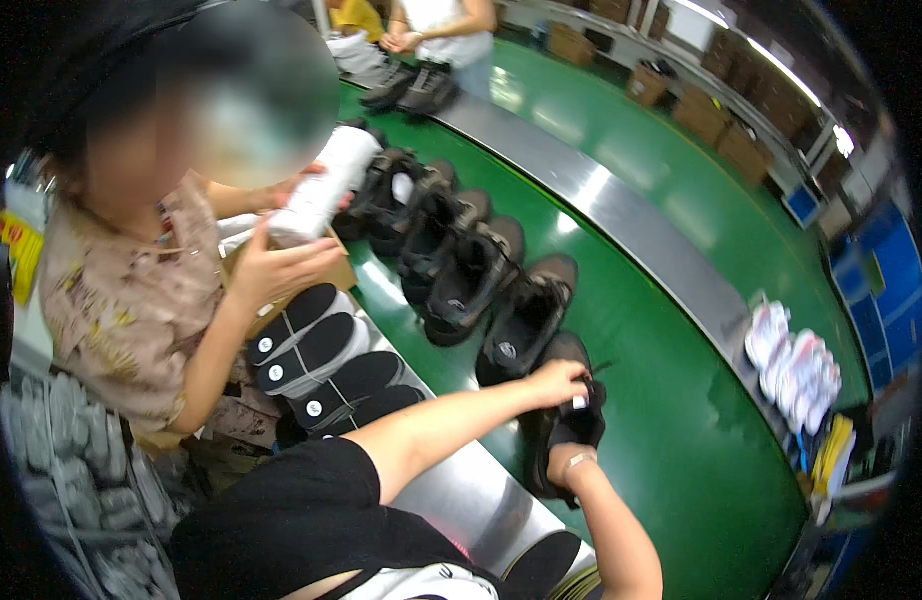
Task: The person takes yellow insoles out of bags and places black insoles into black shoes on a conveyor belt.
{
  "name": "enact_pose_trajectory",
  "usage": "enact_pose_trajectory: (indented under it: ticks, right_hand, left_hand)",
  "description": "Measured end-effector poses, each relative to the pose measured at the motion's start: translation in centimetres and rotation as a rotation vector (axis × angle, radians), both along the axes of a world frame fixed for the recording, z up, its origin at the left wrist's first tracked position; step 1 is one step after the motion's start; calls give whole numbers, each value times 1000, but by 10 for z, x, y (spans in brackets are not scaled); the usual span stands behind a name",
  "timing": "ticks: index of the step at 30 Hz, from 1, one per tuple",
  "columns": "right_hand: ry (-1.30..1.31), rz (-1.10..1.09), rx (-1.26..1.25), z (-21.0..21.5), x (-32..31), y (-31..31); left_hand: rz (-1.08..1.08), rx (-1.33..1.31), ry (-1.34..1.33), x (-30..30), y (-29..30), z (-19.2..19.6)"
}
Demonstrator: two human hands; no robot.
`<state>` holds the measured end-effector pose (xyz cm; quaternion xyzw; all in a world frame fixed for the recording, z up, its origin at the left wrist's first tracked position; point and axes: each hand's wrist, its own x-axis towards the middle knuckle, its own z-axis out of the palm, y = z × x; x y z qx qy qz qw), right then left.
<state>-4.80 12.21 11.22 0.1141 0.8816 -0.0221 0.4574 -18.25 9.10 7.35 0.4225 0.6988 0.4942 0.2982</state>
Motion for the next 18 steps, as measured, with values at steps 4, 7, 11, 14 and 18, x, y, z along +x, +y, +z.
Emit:
enact_pose_trajectory:
  ticks: [4,7,11,14,18]
  right_hand:
    - [34,-189,-291,13,23,4]
    - [21,-229,-293,7,27,0]
    - [-4,-236,-277,0,24,-3]
    - [-8,-257,-279,-3,23,-3]
    - [-36,-220,-288,6,15,-8]
  left_hand:
    - [41,33,-19,7,2,-9]
    - [63,-1,23,11,-1,1]
    - [93,-21,1,13,-7,7]
    - [115,-14,-2,15,-7,4]
    - [156,-20,-13,14,-13,3]
